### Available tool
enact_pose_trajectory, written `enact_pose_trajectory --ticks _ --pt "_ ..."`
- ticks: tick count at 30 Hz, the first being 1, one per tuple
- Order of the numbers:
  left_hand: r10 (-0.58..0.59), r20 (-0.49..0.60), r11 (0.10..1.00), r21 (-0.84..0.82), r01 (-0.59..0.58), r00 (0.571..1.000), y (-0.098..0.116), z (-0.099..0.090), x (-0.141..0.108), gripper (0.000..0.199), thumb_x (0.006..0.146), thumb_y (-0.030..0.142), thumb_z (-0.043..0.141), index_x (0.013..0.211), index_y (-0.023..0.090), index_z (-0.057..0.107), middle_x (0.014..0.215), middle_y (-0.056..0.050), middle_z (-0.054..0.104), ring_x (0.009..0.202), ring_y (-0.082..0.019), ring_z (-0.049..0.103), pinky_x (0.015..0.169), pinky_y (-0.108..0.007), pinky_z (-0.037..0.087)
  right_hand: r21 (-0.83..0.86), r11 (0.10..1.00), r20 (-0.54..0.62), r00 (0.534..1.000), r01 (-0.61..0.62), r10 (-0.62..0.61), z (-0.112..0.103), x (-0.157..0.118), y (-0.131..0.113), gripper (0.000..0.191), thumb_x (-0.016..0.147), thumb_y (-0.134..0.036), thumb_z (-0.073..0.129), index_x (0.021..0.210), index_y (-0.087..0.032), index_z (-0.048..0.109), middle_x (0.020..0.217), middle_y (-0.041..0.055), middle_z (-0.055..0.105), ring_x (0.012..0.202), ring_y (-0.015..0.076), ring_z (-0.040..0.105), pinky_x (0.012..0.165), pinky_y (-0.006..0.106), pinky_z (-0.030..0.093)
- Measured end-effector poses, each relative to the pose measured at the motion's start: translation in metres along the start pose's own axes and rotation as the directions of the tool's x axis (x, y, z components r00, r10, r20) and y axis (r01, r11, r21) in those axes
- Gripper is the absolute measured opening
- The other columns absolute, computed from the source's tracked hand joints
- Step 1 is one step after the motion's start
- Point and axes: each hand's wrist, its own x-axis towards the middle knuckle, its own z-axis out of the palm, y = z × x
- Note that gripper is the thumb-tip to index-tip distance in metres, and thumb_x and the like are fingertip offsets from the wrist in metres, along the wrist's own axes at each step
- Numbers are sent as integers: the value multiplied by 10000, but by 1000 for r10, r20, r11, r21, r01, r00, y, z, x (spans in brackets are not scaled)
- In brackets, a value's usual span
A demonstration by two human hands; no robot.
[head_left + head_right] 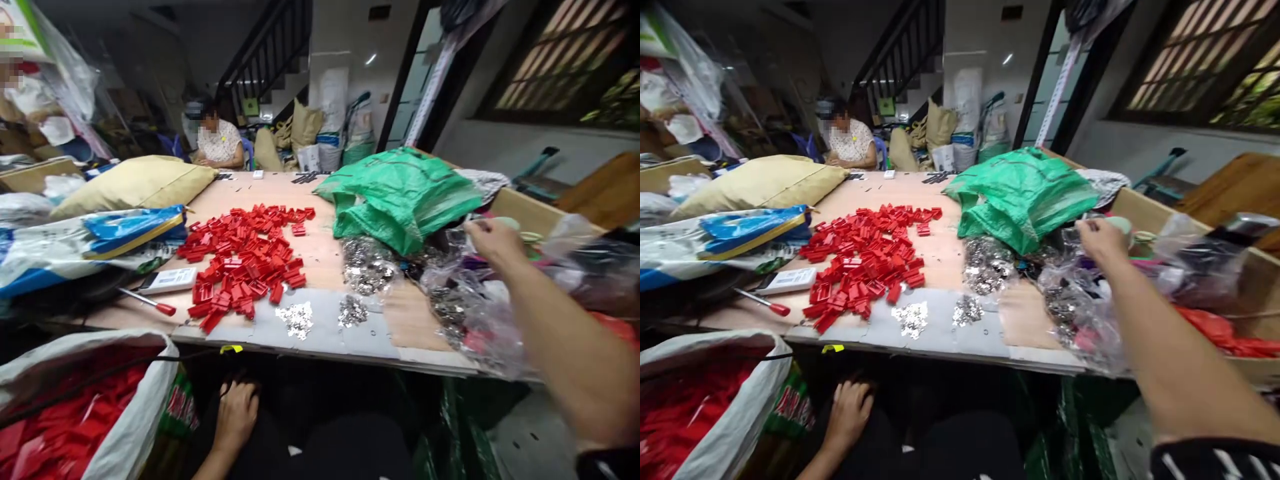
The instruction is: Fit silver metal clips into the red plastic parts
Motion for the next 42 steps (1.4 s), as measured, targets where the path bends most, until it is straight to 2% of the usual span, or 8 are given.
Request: enact_pose_trajectory --ticks 3,6,13,20,25,31,38,42 --pt "-79 48 997 -21 80 996 7 -6 3 237 827 157 486 866 236 706 790 -25 705 911 -241 603 951 -437 355 116 992 -9 999 -48 49 -14 -20 -31 348 891 -345 522 1046 -73 673 925 175 691 669 160 517 598 298 352" --pt "-112 101 992 -48 118 989 14 -10 6 223 821 157 502 870 236 705 811 -31 699 978 -252 594 961 -453 349 348 937 156 983 37 -97 -16 -60 -68 254 829 -331 602 966 -142 703 896 104 707 709 164 558 650 285 387" --pt "-109 138 979 -157 131 984 16 -18 9 210 836 158 515 910 234 696 887 -42 706 1182 -272 512 1046 -490 281 621 734 417 678 275 -606 29 -177 -149 253 838 -405 537 900 -209 685 846 48 721 718 201 629 676 299 462" --pt "-163 163 945 -257 201 973 18 -23 11 218 821 132 525 919 238 688 911 -38 702 1151 -261 521 1056 -511 283 611 670 363 603 422 -710 64 -240 -224 197 859 -237 525 1010 -218 650 989 55 693 875 213 633 778 331 478" --pt "-203 148 916 -321 241 968 20 -22 12 208 810 129 539 906 234 690 896 -42 696 1097 -259 537 1063 -535 266 681 572 250 590 456 -768 70 -258 -276 407 836 -201 605 1237 -206 534 1198 93 607 1082 235 587 928 383 474" --pt "-233 102 874 -415 254 967 19 -25 16 188 814 140 540 908 222 681 871 -36 694 968 -241 593 1028 -536 326 631 592 233 605 502 -761 69 -272 -325 495 849 -296 639 1312 -223 480 1248 113 559 1096 271 587 882 416 518" --pt "-320 -101 776 -598 200 942 18 -54 42 242 879 152 456 1060 188 612 1036 -84 659 992 -195 610 877 -369 504 640 548 163 602 539 -782 83 -278 -322 307 856 -181 578 1159 -226 567 1111 84 612 990 245 618 809 378 528" --pt "-368 -258 699 -710 83 894 27 -80 67 298 882 181 498 1174 196 551 1084 -97 617 934 -184 612 774 -324 534 729 516 127 652 450 -747 76 -279 -308 258 863 -243 583 1120 -232 572 1070 76 630 914 236 625 812 377 510"
